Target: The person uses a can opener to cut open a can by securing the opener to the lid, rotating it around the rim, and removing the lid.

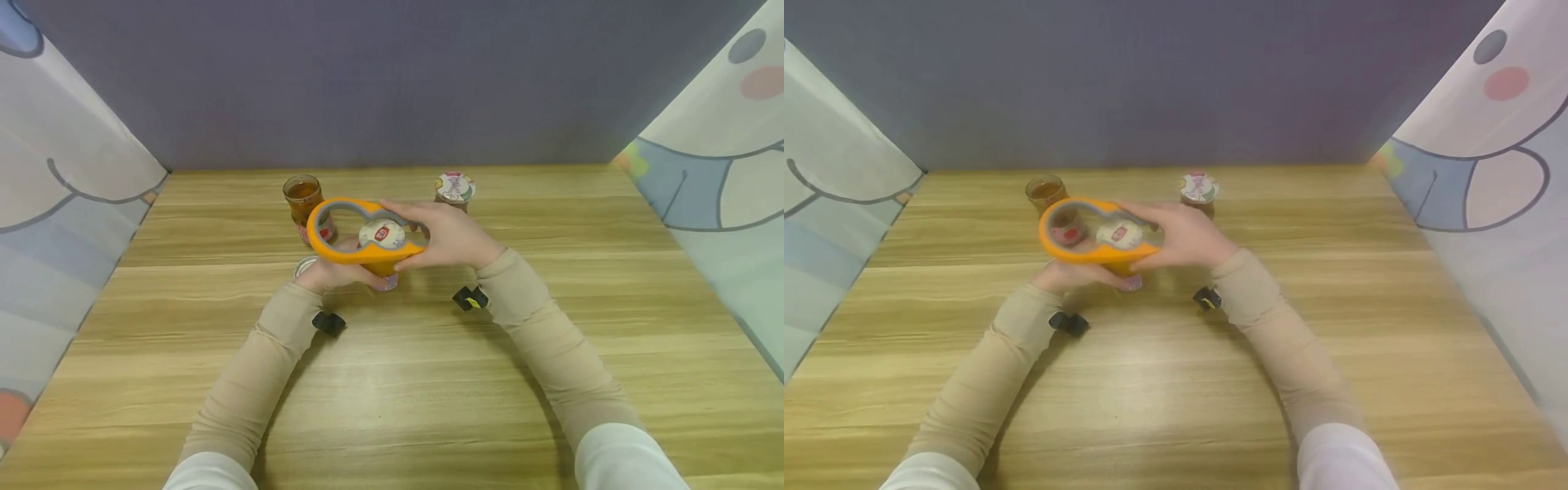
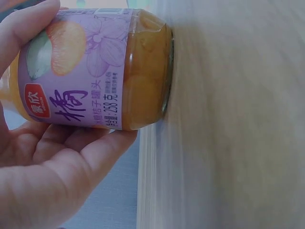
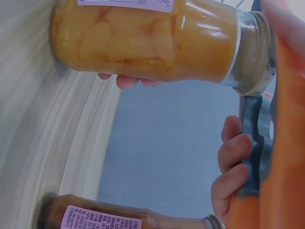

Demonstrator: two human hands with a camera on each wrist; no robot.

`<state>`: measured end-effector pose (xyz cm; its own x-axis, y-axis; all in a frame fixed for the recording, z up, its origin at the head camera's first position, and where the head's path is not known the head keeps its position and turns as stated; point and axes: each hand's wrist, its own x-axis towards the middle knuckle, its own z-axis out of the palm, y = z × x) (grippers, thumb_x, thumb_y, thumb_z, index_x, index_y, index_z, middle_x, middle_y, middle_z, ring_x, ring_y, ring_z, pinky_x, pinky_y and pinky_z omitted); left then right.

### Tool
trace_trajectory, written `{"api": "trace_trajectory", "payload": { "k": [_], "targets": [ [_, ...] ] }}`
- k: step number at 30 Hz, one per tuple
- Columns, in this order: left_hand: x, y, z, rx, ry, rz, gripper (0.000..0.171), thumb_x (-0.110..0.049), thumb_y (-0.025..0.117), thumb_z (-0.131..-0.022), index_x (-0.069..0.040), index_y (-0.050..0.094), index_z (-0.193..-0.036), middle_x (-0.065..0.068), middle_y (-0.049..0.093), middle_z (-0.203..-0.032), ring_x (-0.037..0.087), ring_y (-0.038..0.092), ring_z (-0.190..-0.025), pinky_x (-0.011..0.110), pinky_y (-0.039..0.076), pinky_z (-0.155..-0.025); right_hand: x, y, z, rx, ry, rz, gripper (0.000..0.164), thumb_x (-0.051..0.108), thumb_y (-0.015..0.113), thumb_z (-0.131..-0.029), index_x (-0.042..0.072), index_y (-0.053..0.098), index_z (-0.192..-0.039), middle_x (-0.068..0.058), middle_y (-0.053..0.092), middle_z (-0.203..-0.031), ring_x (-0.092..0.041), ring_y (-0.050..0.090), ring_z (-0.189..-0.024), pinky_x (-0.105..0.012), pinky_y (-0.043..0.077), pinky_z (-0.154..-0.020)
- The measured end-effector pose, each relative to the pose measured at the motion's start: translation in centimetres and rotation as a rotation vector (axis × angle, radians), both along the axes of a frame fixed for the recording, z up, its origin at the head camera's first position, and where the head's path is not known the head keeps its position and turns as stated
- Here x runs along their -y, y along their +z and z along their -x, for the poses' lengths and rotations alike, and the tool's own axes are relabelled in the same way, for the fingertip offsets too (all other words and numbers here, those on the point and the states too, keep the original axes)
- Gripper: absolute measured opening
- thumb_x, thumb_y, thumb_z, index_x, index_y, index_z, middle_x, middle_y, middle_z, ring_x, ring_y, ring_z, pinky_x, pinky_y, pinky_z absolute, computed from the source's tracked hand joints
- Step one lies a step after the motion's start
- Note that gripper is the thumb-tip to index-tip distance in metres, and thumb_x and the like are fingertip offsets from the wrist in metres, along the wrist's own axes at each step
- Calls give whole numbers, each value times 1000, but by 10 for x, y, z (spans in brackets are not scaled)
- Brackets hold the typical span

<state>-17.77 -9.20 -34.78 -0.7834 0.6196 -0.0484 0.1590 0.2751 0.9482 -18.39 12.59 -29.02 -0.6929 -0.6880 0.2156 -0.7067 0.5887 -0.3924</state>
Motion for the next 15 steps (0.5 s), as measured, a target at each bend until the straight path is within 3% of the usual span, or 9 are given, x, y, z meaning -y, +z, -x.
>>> {"api": "trace_trajectory", "payload": {
  "k": [3, 9, 15],
  "targets": [
    [0, 0, 0, -5, 10, 14, 68, -5, 80, -66, -6, 51, -128, 9, 56, -128, 23, 50, -118, 40, 33, -109, 1, 2, 1, 28, 5, -8, 85, 53, 74, -71, 26, 36, -143, -1, 57, -128, -12, 44, -67, -24, 41, -60],
    [0, 2, -2, -8, 45, 56, 66, -8, 81, -65, -8, 53, -125, 8, 57, -125, 23, 51, -114, 41, 35, -106, 1, 6, 1, 121, -8, -13, 59, 46, 55, -90, 29, 35, -143, 0, 55, -132, -15, 51, -77, -29, 44, -70],
    [0, 2, -2, -13, 33, 34, 68, -6, 81, -66, -6, 51, -127, 10, 56, -127, 24, 51, -117, 41, 35, -107, 2, 7, 3, 168, -16, -2, 56, 46, 54, -90, 28, 37, -142, 3, 57, -128, -13, 47, -72, -28, 42, -68]
  ]
}}
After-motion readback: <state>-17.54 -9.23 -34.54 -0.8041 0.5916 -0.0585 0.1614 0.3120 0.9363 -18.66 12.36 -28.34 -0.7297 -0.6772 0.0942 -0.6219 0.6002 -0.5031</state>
